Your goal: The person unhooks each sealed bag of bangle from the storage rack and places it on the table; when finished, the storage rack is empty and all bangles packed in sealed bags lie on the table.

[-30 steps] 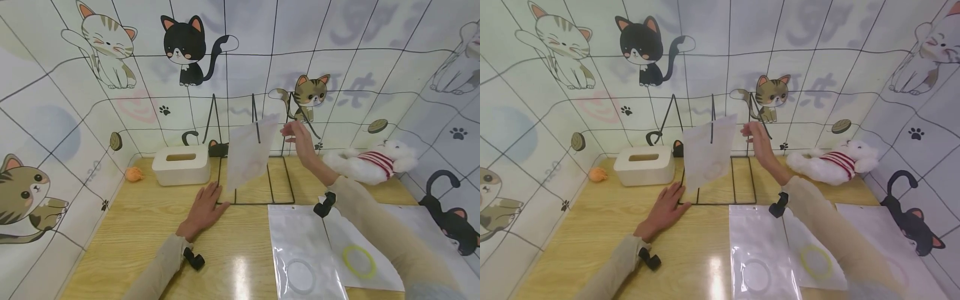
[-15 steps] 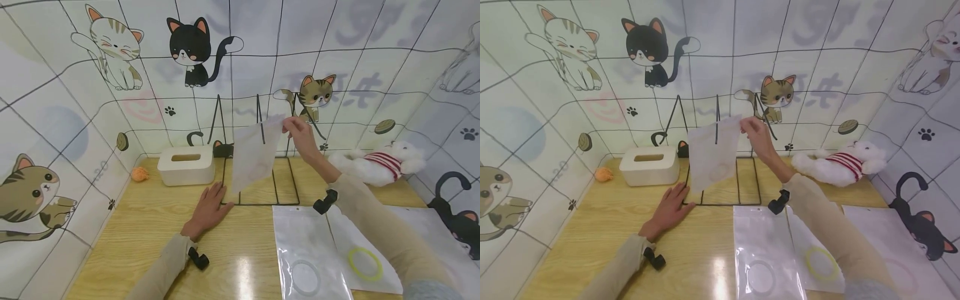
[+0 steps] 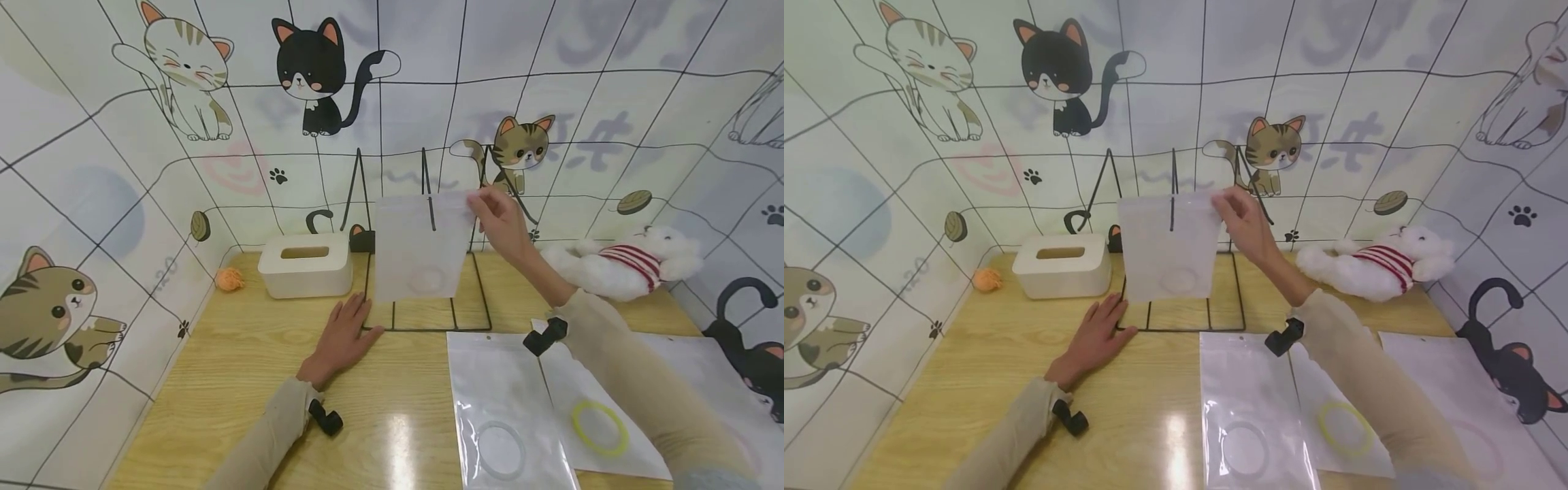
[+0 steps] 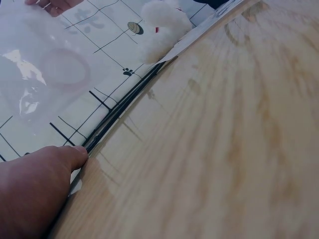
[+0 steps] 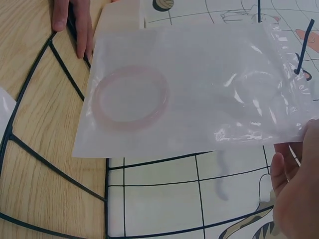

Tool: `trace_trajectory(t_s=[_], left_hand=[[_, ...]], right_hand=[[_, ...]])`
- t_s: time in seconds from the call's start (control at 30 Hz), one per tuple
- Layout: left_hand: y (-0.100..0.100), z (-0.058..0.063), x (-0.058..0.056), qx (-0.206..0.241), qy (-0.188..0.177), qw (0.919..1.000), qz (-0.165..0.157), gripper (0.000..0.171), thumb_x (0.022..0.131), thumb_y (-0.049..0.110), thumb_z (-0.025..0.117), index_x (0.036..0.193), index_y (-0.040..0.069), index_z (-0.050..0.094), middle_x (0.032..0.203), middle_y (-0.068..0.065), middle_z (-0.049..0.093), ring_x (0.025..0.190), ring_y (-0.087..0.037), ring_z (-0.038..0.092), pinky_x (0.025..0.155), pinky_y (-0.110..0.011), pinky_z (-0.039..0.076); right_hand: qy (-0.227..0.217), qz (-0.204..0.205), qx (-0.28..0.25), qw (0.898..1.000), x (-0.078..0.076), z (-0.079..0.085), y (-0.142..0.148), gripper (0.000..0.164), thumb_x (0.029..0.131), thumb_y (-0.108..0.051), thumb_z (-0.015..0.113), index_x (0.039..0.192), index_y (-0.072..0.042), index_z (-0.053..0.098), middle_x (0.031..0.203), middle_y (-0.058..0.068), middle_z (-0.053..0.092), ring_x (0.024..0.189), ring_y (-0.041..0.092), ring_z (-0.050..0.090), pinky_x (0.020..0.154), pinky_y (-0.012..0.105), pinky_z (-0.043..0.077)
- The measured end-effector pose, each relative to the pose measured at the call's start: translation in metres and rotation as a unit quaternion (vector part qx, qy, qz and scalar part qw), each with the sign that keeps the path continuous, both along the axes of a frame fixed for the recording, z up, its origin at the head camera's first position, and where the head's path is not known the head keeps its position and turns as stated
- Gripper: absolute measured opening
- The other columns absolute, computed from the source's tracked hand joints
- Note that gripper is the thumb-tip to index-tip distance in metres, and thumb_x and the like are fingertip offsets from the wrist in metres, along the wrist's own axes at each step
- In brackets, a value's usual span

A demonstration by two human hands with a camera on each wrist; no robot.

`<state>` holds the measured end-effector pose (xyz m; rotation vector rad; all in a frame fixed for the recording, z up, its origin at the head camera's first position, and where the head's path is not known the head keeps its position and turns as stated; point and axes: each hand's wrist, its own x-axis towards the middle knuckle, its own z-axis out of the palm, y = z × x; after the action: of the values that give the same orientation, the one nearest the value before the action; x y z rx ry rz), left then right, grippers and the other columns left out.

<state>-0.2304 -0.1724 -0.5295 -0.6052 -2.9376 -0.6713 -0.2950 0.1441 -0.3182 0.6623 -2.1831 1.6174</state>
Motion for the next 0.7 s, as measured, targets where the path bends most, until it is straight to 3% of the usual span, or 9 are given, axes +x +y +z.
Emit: trace_trajectory(t_s=[0.2,0.4,0.7], left_hand=[[0.001,0.0,0.0,0.0,0.0,1.0,0.003,0.073,0.103,0.055,0.042,0.157,0.007,0.03,0.166,-0.013,0.022,0.155,-0.026,0.017,0.126,-0.05,0.008],[0.001,0.001,0.0,-0.004,0.002,1.0,0.005,0.073,0.103,0.056,0.04,0.158,0.008,0.029,0.166,-0.012,0.021,0.156,-0.025,0.016,0.126,-0.05,0.007],[0.0,-0.001,0.0,-0.012,0.006,0.9999,0.006,0.074,0.103,0.056,0.04,0.158,0.008,0.028,0.166,-0.011,0.022,0.155,-0.024,0.016,0.126,-0.049,0.009]], right_hand=[[0.018,-0.021,0.029,0.999,-0.007,-0.014,0.008,0.021,0.104,-0.012,0.052,0.11,0.006,0.062,0.071,-0.008,0.056,0.059,0.007,0.048,0.055,0.018,0.039],[0.051,-0.04,0.036,0.997,0.004,-0.015,0.007,0.02,0.104,-0.019,0.054,0.105,-0.001,0.063,0.059,-0.001,0.053,0.051,0.01,0.048,0.045,0.022,0.037],[0.118,-0.05,0.029,0.991,0.014,-0.022,0.004,0.014,0.103,-0.011,0.055,0.103,0.001,0.064,0.054,0.007,0.051,0.044,0.006,0.045,0.041,0.02,0.035]])
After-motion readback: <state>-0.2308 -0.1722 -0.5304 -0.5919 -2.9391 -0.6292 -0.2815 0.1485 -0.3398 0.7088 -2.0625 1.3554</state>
